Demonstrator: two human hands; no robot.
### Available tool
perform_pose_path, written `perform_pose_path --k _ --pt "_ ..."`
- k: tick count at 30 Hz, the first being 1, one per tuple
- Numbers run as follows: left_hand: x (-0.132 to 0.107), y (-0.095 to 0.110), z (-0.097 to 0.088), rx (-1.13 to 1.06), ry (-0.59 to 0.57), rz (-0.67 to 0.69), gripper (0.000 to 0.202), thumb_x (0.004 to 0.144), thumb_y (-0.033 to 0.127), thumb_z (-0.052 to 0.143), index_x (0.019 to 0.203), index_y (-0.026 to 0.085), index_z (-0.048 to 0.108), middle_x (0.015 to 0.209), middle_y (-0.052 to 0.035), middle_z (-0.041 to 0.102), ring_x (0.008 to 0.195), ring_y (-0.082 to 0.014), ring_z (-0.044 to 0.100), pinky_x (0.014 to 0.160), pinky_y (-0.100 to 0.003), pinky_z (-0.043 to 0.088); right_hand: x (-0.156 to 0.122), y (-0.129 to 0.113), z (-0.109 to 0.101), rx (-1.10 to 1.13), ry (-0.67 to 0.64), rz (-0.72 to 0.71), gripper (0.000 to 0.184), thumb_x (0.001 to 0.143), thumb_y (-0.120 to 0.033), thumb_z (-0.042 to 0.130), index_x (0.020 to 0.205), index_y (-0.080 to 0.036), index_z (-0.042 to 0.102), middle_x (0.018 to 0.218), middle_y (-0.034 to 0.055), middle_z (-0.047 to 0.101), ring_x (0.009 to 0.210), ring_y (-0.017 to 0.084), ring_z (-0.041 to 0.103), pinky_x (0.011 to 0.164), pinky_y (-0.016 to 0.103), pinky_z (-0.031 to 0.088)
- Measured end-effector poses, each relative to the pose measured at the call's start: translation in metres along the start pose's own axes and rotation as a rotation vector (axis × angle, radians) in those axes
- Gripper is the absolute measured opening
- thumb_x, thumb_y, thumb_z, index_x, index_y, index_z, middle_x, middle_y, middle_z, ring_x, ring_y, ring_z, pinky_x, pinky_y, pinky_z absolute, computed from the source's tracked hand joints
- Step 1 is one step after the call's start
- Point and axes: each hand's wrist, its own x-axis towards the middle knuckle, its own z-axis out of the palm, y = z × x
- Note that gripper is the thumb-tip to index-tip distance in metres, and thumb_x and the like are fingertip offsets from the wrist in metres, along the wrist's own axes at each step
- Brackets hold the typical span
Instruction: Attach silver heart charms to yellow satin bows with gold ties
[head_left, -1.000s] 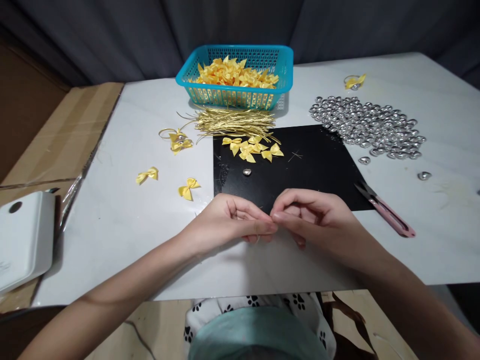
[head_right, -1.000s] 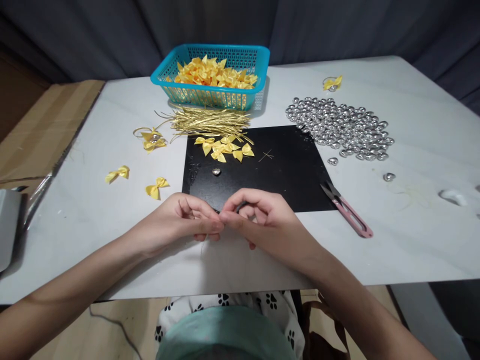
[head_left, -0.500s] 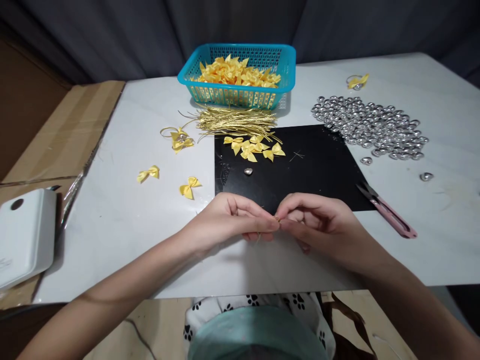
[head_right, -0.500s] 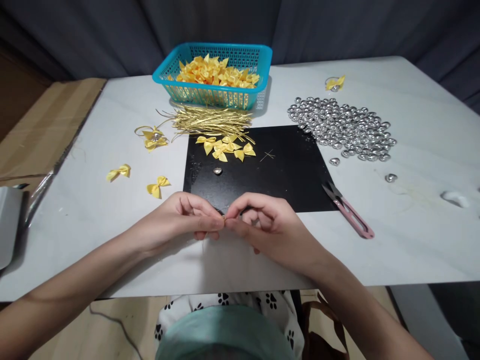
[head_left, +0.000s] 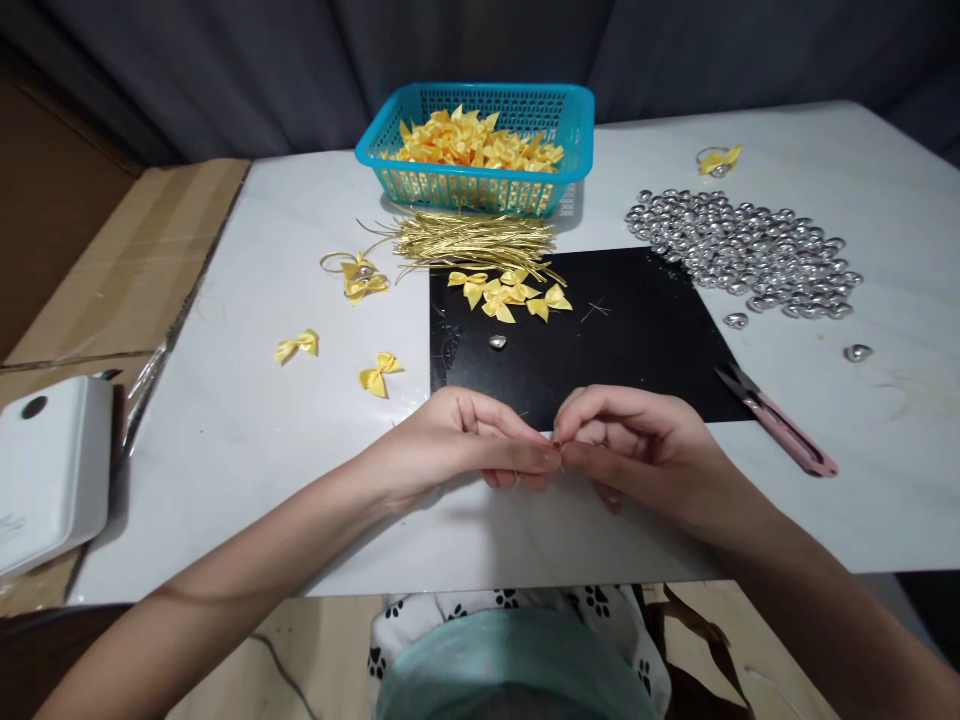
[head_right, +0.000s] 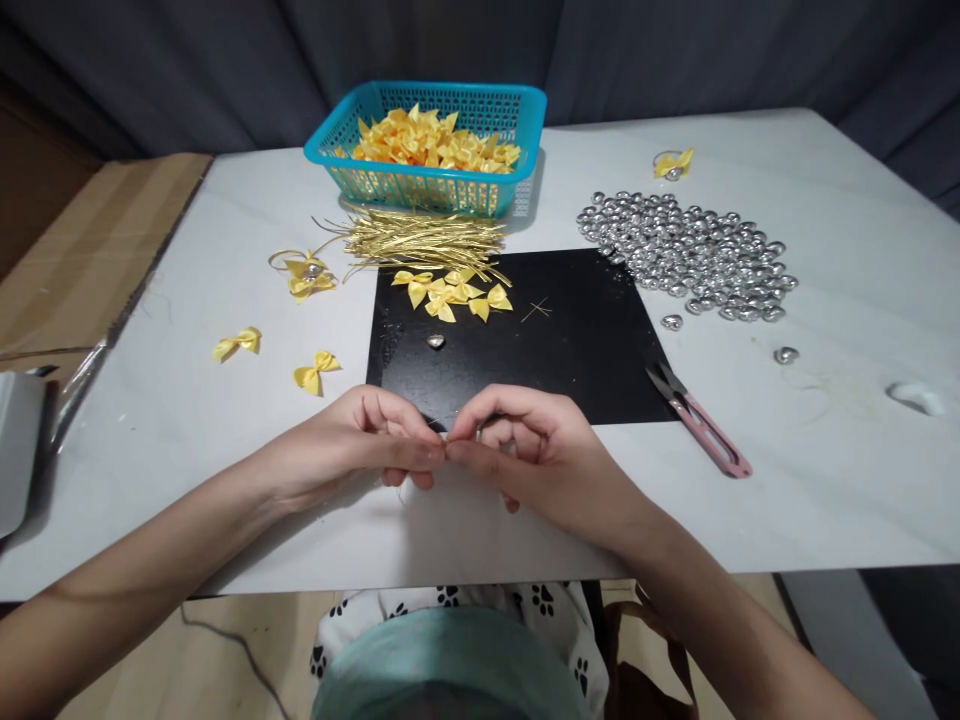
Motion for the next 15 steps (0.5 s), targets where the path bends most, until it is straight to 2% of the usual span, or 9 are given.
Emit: perform_pose_path --k 6,11,15 --pt "-0.0009 0.0005 -0.0006 -0.012 -0.001 -0.016 0.007 0.061 0.017 0.08 0.061 0.016 0.074 0.055 0.0004 0.069 0.048 -0.005 0.05 0.049 -0.017 0.036 -0.0026 0.0075 -0.0048 -0.009 -0.065 -0.058 0.018 0.084 -0.037 0.063 0.088 -0.02 0.059 0.061 -0.0032 0.054 0.044 0.005 0.043 0.039 0.016 0.036" --pt "0.0005 -0.0019 -0.0005 -0.051 -0.015 -0.017 0.008 0.065 0.019 0.078 0.061 0.015 0.073 0.055 0.0005 0.068 0.047 -0.004 0.049 0.047 -0.016 0.035 -0.001 0.0061 -0.0019 0.014 -0.029 -0.124 0.018 0.076 -0.03 0.072 0.085 -0.02 0.061 0.066 -0.0031 0.056 0.046 0.005 0.044 0.039 0.015 0.037" --pt "0.0013 -0.0044 0.0011 -0.097 -0.034 -0.02 0.01 0.065 0.017 0.078 0.058 0.015 0.072 0.052 0.0013 0.067 0.044 -0.0023 0.047 0.044 -0.014 0.032 0.0011 0.0043 -0.0005 0.058 -0.035 -0.068 0.021 0.073 -0.033 0.074 0.082 -0.019 0.061 0.056 -0.0051 0.051 0.043 0.005 0.042 0.037 0.015 0.038"
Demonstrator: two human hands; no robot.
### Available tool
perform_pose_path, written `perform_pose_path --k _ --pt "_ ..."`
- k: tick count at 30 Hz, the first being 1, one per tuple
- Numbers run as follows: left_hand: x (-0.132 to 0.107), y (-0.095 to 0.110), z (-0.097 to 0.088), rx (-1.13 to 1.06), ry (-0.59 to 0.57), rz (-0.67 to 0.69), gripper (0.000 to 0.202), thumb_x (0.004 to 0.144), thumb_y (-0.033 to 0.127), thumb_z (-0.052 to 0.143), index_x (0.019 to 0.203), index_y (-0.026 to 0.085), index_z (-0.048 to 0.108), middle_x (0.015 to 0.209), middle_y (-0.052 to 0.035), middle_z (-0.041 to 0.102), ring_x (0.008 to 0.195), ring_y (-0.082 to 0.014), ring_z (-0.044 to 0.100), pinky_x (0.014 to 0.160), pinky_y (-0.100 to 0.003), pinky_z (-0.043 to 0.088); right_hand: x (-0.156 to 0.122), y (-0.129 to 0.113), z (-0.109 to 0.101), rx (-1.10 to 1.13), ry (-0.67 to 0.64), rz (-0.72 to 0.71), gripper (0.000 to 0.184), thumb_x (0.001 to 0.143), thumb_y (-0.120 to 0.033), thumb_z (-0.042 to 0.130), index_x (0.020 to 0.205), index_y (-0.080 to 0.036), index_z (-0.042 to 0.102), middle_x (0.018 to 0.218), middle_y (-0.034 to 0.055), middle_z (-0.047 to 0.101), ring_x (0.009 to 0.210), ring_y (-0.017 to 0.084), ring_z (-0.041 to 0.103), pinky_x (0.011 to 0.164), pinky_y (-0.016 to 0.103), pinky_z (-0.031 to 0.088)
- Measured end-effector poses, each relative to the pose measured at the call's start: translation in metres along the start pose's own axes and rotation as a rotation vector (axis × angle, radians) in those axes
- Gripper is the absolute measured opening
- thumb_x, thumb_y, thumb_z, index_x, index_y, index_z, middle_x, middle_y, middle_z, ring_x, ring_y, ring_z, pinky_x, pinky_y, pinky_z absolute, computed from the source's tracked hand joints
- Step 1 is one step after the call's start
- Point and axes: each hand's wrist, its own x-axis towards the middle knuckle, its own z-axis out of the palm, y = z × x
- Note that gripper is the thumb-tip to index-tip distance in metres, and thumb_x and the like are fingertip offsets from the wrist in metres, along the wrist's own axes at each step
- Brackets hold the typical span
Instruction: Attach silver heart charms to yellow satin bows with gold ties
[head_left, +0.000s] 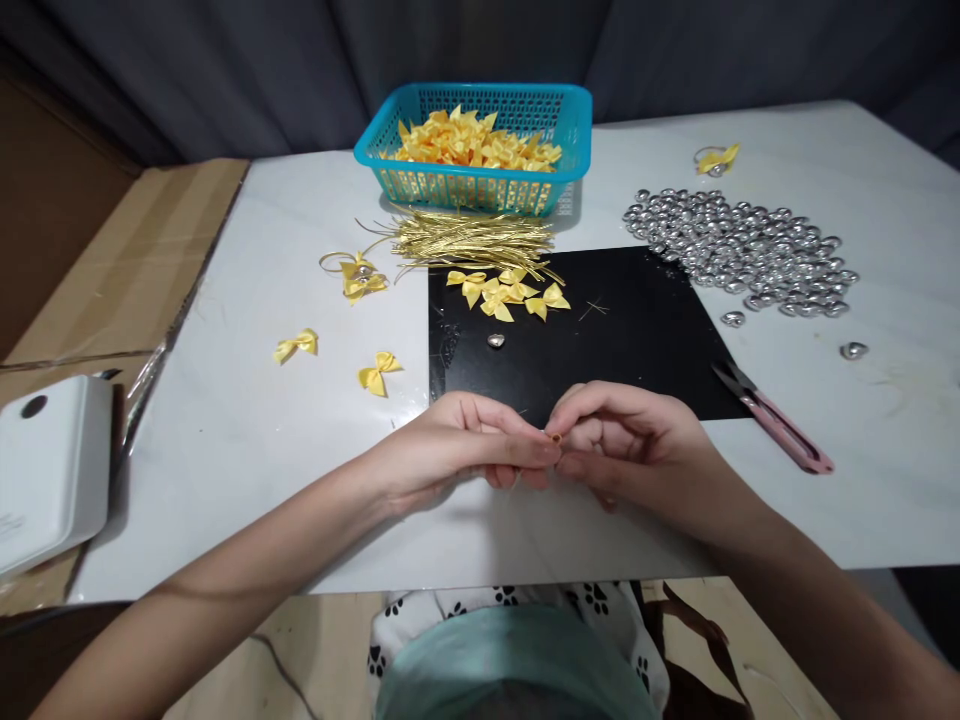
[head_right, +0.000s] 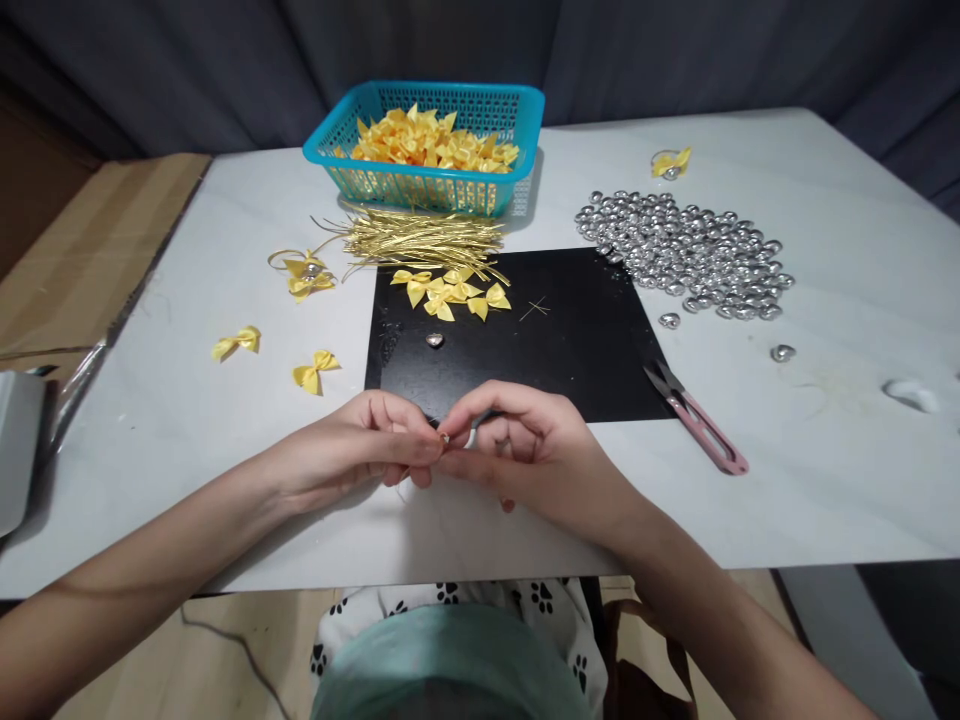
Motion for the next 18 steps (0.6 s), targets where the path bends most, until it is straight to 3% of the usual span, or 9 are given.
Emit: perform_pose_path --k 13,18 --pt "0.0017 0.0 -0.0026 0.077 -0.028 -0.022 0.005 0.064 0.016 0.076 0.06 0.017 0.074 0.055 0.0004 0.069 0.046 -0.0043 0.048 0.047 -0.017 0.035 -0.0021 -0.0001 -0.0004 0.068 -0.004 0.087 0.028 0.068 -0.038 0.078 0.076 -0.018 0.061 0.059 -0.0043 0.051 0.041 0.004 0.043 0.034 0.014 0.038" --pt "0.0012 0.0019 -0.0019 0.108 -0.05 -0.04 0.004 0.064 0.015 0.077 0.062 0.017 0.074 0.056 0.001 0.069 0.047 -0.0042 0.05 0.048 -0.016 0.036 -0.0012 -0.002 0.0008 0.072 -0.024 0.122 0.028 0.072 -0.041 0.075 0.076 -0.018 0.06 0.056 -0.0042 0.053 0.041 0.004 0.043 0.035 0.014 0.037"
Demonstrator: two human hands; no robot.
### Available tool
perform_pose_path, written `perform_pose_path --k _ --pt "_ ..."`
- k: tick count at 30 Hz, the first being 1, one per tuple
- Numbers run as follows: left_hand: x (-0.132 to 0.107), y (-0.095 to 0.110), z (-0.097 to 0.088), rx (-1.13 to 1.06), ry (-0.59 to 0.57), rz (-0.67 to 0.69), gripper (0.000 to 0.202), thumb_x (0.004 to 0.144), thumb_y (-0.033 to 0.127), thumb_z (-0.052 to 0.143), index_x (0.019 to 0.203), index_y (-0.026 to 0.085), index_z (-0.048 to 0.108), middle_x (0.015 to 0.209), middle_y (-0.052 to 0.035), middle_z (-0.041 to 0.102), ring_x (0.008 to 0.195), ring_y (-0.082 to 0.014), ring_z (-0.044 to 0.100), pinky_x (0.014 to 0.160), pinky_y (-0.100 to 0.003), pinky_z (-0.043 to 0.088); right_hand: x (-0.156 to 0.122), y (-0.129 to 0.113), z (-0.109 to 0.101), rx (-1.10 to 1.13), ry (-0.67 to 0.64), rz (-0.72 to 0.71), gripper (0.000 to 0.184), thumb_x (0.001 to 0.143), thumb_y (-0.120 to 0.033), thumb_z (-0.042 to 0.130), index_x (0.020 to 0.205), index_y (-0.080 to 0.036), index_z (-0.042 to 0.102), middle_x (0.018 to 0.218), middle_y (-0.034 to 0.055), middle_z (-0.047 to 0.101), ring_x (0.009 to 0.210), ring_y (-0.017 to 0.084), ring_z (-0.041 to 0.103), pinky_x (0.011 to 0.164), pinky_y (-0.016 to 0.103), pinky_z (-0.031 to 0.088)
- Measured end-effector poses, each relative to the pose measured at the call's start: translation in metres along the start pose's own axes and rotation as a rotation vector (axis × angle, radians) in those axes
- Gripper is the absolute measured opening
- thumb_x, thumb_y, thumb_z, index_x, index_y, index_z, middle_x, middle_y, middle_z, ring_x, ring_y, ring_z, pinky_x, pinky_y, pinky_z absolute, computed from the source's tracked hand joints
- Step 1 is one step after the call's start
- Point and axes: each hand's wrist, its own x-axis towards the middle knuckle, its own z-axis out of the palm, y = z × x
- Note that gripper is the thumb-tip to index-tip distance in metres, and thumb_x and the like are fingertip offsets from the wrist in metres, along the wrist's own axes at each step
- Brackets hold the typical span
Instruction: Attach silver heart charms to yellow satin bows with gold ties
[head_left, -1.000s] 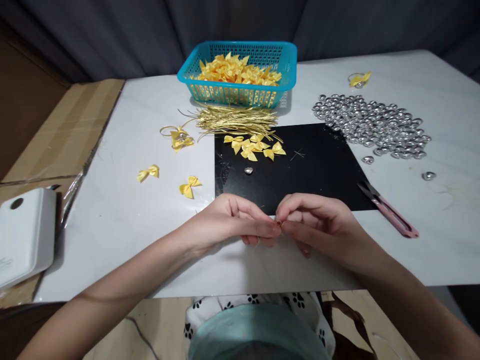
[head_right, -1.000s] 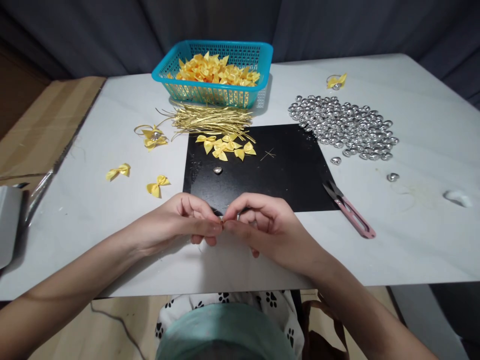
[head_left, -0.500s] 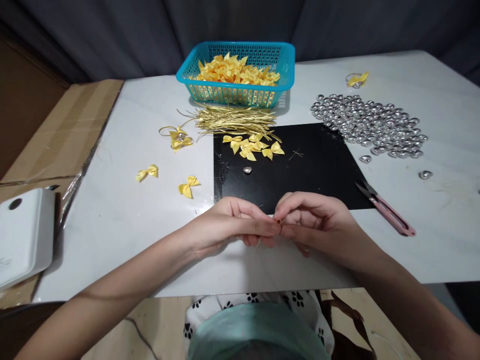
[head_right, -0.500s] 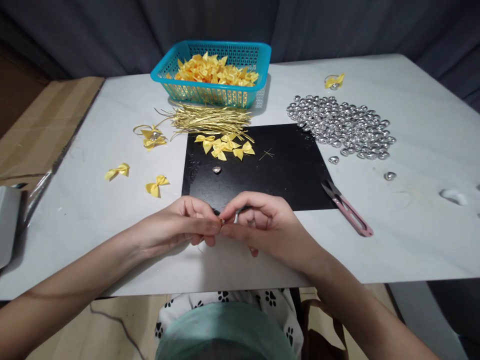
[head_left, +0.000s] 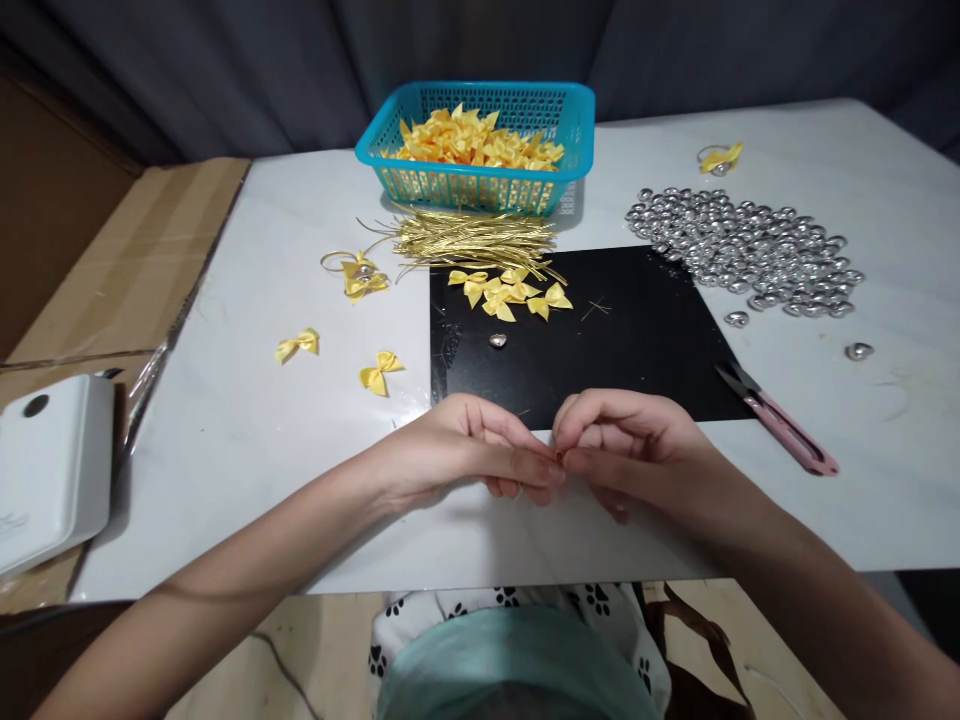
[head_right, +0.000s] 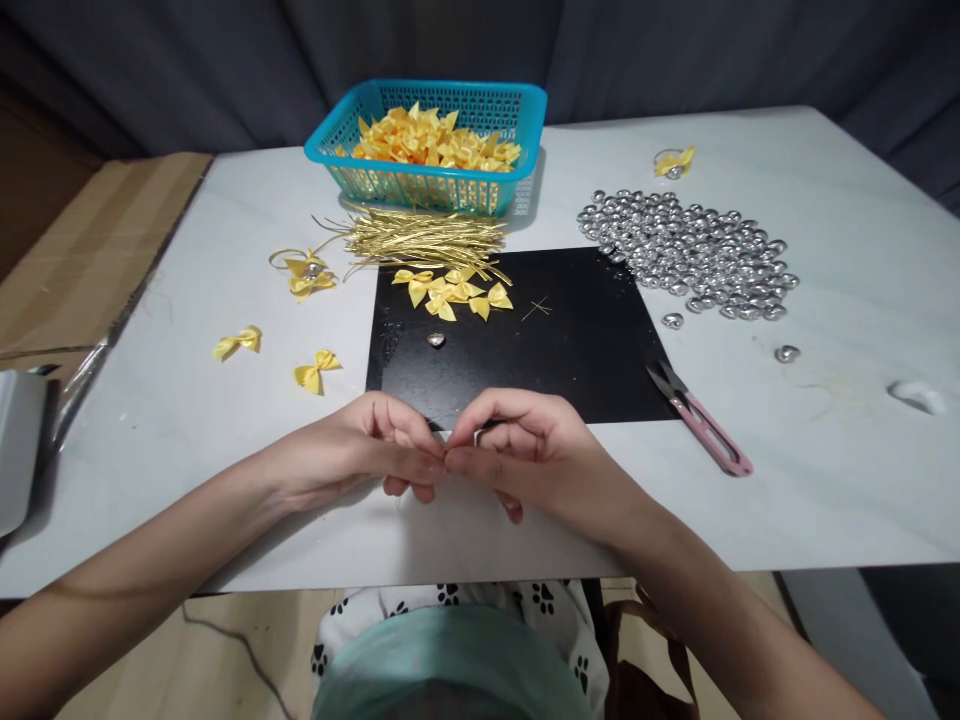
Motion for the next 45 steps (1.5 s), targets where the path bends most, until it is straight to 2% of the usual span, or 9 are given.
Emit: perform_pose_path --k 6,11,16,23,26,30,35,40,45 --pt "0.0 0.001 0.001 0.036 0.017 -0.013 0.005 0.061 0.014 0.079 0.062 0.017 0.074 0.055 0.0017 0.068 0.046 -0.0047 0.05 0.049 -0.017 0.037 -0.001 -0.002 0.003 -0.024 0.015 0.018 0.029 0.073 -0.042 0.073 0.074 -0.018 0.056 0.055 -0.0035 0.057 0.04 0.004 0.041 0.036 0.014 0.036" --pt "-0.002 0.0 0.001 0.05 0.03 0.004 0.003 0.065 0.014 0.076 0.064 0.017 0.075 0.057 0.0005 0.07 0.051 -0.006 0.055 0.052 -0.018 0.04 -0.003 0.001 0.0 -0.136 0.025 0.006 0.029 0.076 -0.046 0.069 0.079 -0.02 0.057 0.055 -0.0038 0.053 0.041 0.006 0.042 0.037 0.017 0.036" --pt "-0.003 0.002 0.002 0.096 0.057 0.011 0.006 0.067 0.009 0.074 0.065 0.015 0.075 0.056 0.0009 0.07 0.049 -0.0055 0.056 0.05 -0.016 0.041 -0.005 0.0 0.004 -0.301 0.112 -0.128 0.02 0.078 -0.039 0.067 0.077 -0.02 0.063 0.051 -0.0034 0.049 0.04 0.008 0.042 0.036 0.02 0.031" --pt "-0.003 0.0 0.002 0.114 0.061 0.085 0.009 0.069 0.007 0.072 0.068 0.015 0.075 0.06 0.0011 0.071 0.052 -0.0052 0.06 0.051 -0.014 0.044 -0.008 -0.004 0.007 -0.31 0.177 -0.118 0.016 0.073 -0.035 0.069 0.077 -0.02 0.067 0.059 0.0011 0.058 0.043 0.01 0.05 0.038 0.023 0.038" --pt "-0.004 -0.001 0.004 0.158 0.12 0.143 0.004 0.068 0.01 0.075 0.067 0.014 0.074 0.061 -0.0002 0.071 0.052 -0.0062 0.059 0.051 -0.015 0.044 -0.007 -0.003 0.009 -0.321 0.231 -0.123 0.017 0.074 -0.036 0.069 0.076 -0.02 0.068 0.056 0.0012 0.06 0.041 0.01 0.051 0.038 0.022 0.039" --pt "-0.005 -0.002 0.007 0.22 0.232 0.201 0.004 0.068 0.017 0.075 0.067 0.013 0.074 0.056 -0.0001 0.067 0.048 -0.0062 0.054 0.045 -0.014 0.038 -0.007 0.001 0.012 -0.484 0.344 -0.247 0.015 0.08 -0.034 0.065 0.077 -0.02 0.07 0.054 -0.0001 0.059 0.04 0.008 0.047 0.035 0.02 0.035" --pt "-0.007 -0.006 0.011 0.319 0.309 0.305 0.011 0.072 0.023 0.072 0.071 0.012 0.075 0.05 0.0026 0.058 0.043 -0.0035 0.04 0.039 -0.014 0.028 -0.009 0.004 0.019 -0.686 0.435 -0.453 0.01 0.085 -0.021 0.058 0.077 -0.02 0.064 0.066 -0.0003 0.06 0.05 0.007 0.052 0.039 0.015 0.038" --pt "-0.009 -0.011 0.014 0.392 0.347 0.453 0.01 0.075 0.024 0.07 0.074 0.015 0.075 0.055 0.0024 0.062 0.049 -0.0042 0.045 0.045 -0.014 0.033 -0.011 0.011 0.026 -0.604 0.504 -0.473 0.011 0.089 -0.021 0.054 0.079 -0.02 0.058 0.068 -0.0015 0.06 0.048 0.006 0.053 0.04 0.014 0.04" --pt "-0.008 -0.01 0.018 0.341 0.265 0.472 0.01 0.081 0.02 0.064 0.075 0.015 0.07 0.064 0.0022 0.07 0.056 -0.0048 0.056 0.05 -0.012 0.04 -0.013 0.018 0.029 -0.458 0.459 -0.482 0.01 0.092 -0.021 0.05 0.083 -0.022 0.054 0.055 -0.0054 0.055 0.045 0.007 0.054 0.039 0.014 0.041"
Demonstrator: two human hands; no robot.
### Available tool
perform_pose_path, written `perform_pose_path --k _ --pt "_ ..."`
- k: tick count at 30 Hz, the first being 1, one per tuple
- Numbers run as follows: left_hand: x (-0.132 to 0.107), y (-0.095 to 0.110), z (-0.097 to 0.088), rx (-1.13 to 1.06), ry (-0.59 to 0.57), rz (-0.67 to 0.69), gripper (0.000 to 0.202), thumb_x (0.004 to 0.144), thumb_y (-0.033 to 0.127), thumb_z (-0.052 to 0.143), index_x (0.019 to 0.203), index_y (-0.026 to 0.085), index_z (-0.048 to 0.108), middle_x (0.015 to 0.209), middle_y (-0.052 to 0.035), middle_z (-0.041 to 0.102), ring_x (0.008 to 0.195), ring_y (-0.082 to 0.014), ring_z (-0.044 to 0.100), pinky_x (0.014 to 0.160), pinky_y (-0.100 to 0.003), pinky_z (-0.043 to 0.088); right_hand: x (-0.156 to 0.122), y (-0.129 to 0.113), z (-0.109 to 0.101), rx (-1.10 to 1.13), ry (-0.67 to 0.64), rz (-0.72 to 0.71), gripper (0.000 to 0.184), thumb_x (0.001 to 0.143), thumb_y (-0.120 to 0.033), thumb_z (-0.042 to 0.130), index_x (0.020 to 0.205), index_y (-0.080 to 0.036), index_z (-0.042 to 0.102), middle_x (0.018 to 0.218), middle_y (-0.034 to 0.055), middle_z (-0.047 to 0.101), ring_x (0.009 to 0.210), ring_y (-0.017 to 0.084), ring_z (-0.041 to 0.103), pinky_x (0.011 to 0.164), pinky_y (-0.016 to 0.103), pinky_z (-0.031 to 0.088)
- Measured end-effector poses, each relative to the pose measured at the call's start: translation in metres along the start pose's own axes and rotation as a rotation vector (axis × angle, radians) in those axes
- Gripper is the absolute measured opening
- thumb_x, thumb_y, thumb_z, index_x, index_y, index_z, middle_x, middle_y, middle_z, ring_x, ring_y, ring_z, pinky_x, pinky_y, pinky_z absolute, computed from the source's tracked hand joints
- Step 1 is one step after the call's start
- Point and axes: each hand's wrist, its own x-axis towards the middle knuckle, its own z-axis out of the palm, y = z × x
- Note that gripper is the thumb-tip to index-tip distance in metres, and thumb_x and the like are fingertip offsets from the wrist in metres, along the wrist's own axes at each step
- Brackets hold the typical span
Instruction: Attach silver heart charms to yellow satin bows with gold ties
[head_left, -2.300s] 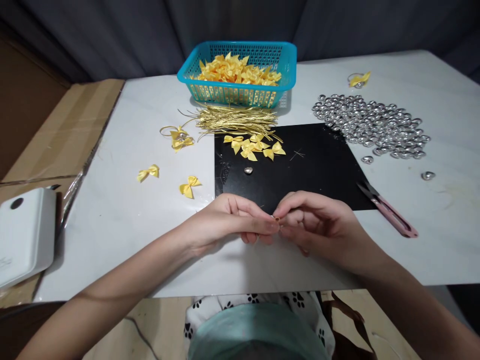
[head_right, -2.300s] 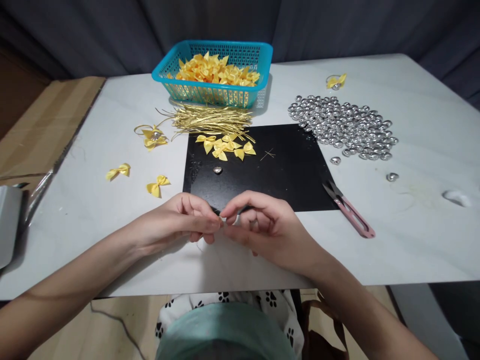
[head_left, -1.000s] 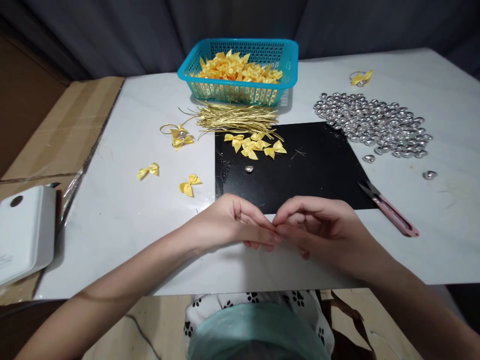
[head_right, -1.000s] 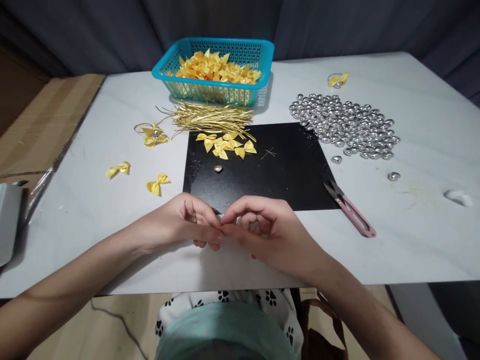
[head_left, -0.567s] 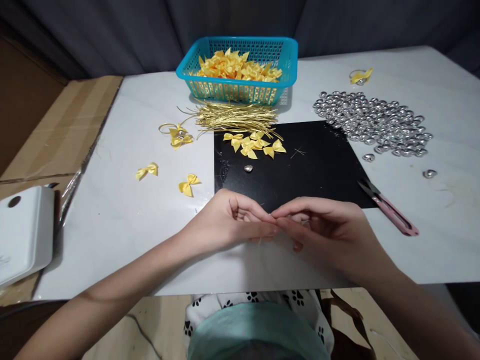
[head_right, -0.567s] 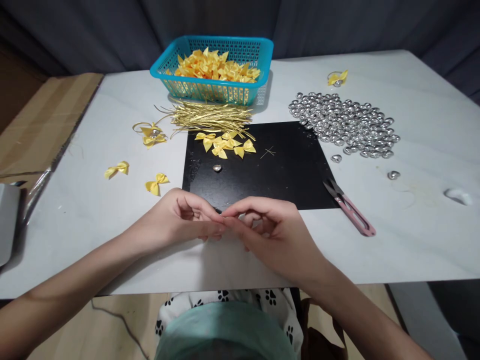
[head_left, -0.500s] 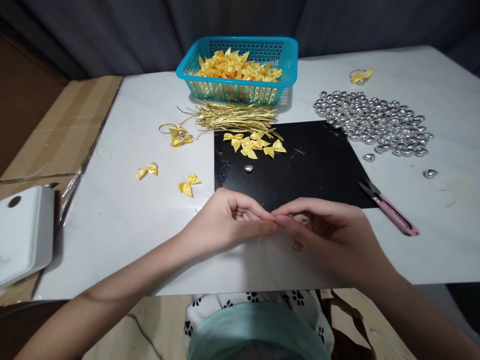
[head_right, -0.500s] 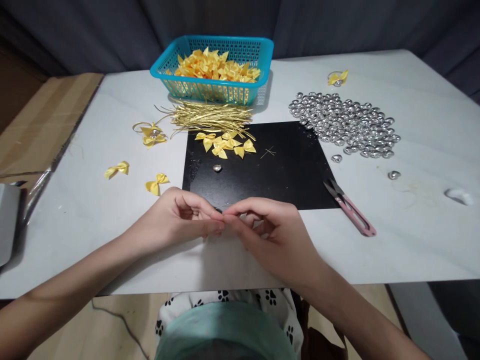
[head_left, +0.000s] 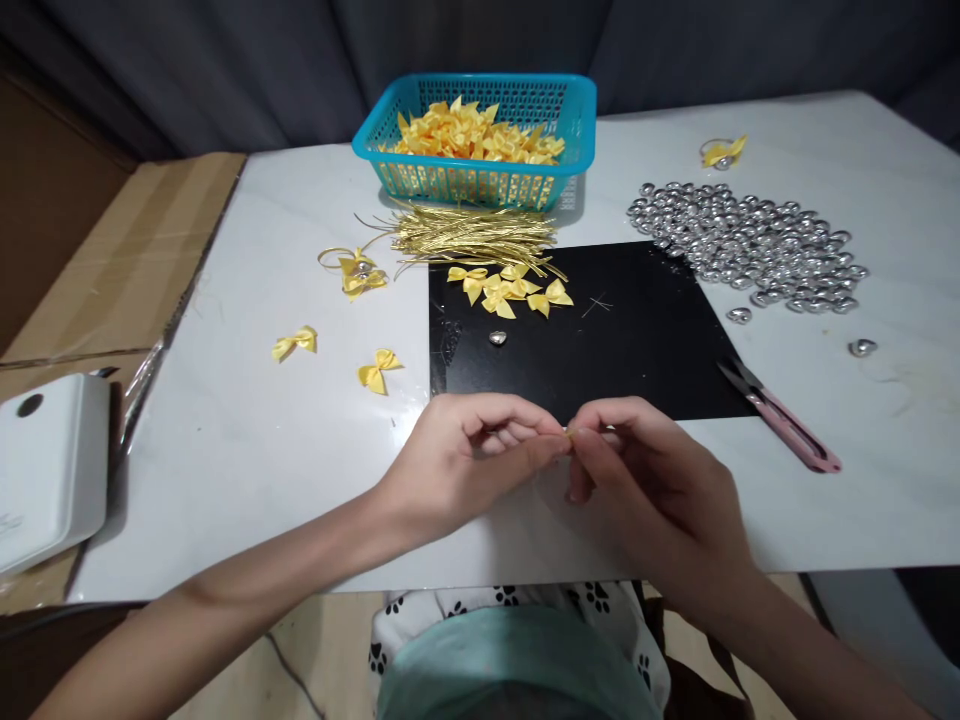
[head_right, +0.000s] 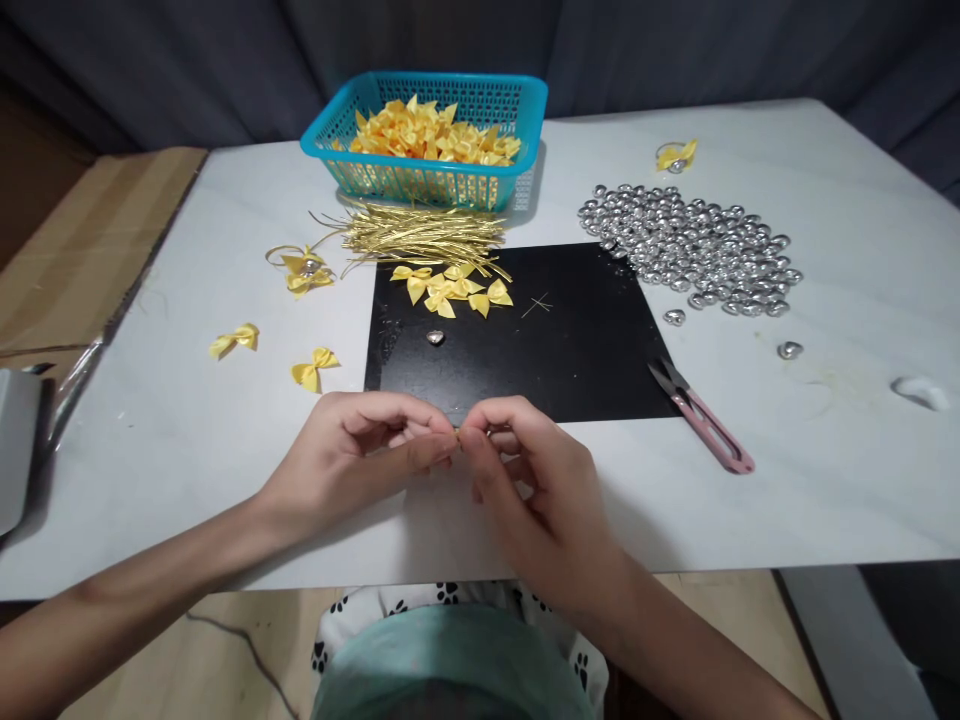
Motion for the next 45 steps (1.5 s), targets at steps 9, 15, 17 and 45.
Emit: perform_pose_path --k 9,15,17,45 --pt "-0.001 -0.003 -0.003 -0.067 -0.046 -0.07 0.011 0.083 0.023 0.064 0.076 0.015 0.066 0.065 0.0031 0.066 0.056 -0.0042 0.052 0.052 -0.013 0.038 -0.002 0.002 -0.001 0.071 -0.019 0.022 0.01 0.093 -0.023 0.049 0.085 -0.022 0.056 0.058 -0.0047 0.056 0.048 0.008 0.054 0.044 0.017 0.043" --pt "-0.001 -0.004 -0.004 -0.085 -0.065 -0.081 0.012 0.082 0.026 0.065 0.077 0.015 0.066 0.065 0.0033 0.062 0.057 -0.005 0.048 0.053 -0.016 0.037 0.004 0.002 -0.007 0.139 -0.051 0.139 0.011 0.092 -0.024 0.05 0.088 -0.021 0.059 0.05 -0.0057 0.055 0.045 0.008 0.055 0.044 0.018 0.042" --pt "-0.001 -0.003 -0.004 -0.094 -0.064 -0.085 0.012 0.082 0.025 0.065 0.075 0.015 0.066 0.064 0.0032 0.062 0.056 -0.005 0.048 0.053 -0.015 0.036 0.006 0.004 -0.009 0.159 -0.056 0.098 0.008 0.089 -0.023 0.055 0.09 -0.021 0.062 0.056 -0.0044 0.058 0.044 0.008 0.055 0.041 0.018 0.042" --pt "0.001 0.001 -0.003 -0.125 -0.067 -0.136 0.008 0.078 0.02 0.067 0.073 0.014 0.066 0.061 0.0025 0.062 0.054 -0.0057 0.051 0.051 -0.015 0.037 0.011 0.006 -0.018 0.166 -0.219 0.042 0.008 0.089 -0.028 0.056 0.095 -0.023 0.058 0.066 -0.0014 0.058 0.047 0.01 0.054 0.043 0.023 0.047"
